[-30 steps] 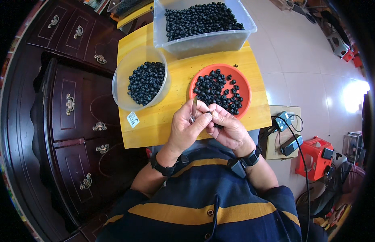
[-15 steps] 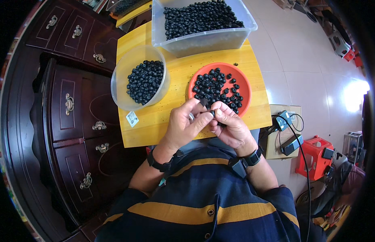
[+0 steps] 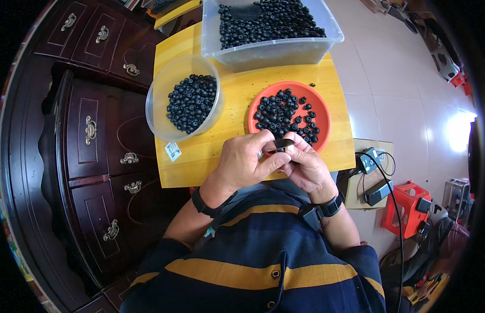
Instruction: Sort and clean small black parts using a trimming tool.
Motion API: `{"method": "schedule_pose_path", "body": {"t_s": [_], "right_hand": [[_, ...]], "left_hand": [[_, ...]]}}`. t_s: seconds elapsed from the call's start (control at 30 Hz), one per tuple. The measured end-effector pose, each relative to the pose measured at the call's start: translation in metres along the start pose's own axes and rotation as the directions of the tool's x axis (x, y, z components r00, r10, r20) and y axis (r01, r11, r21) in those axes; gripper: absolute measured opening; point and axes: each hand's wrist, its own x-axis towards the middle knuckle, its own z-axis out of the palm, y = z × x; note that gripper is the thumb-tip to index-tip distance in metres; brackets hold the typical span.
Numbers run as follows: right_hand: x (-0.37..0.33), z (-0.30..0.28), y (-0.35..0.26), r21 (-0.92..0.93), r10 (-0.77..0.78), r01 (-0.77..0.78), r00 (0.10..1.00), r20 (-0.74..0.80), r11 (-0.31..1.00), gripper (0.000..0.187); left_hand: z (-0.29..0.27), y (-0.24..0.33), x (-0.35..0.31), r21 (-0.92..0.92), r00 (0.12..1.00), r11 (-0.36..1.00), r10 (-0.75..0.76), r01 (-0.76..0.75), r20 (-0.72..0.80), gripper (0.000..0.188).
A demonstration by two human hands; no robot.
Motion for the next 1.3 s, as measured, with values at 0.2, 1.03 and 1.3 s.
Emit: {"method": "schedule_pose_path", "body": {"t_s": [0.2, 1.03, 1.3], "right_hand": [[0.003, -0.003, -0.003, -0.023, 0.010, -0.011, 1.000, -0.021, 1.000, 0.009], [0.015, 0.017, -0.014, 0.060, 0.181, -0.183, 0.983, 0.024, 0.981, 0.046], [0.004, 0.013, -0.003, 0.072, 0.135, -0.139, 0.989, 0.068, 0.988, 0.041]], "left_hand": [[0.002, 0.002, 0.001, -0.024, 1.000, 1.000, -0.012, 0.012, -0.024, 0.027], [0.003, 0.024, -0.022, 0.150, 0.989, 0.988, -0.015, 0.038, -0.149, 0.036], [0.017, 0.023, -0.029, 0.272, 0.989, 0.962, 0.022, 0.018, -0.145, 0.033]]}}
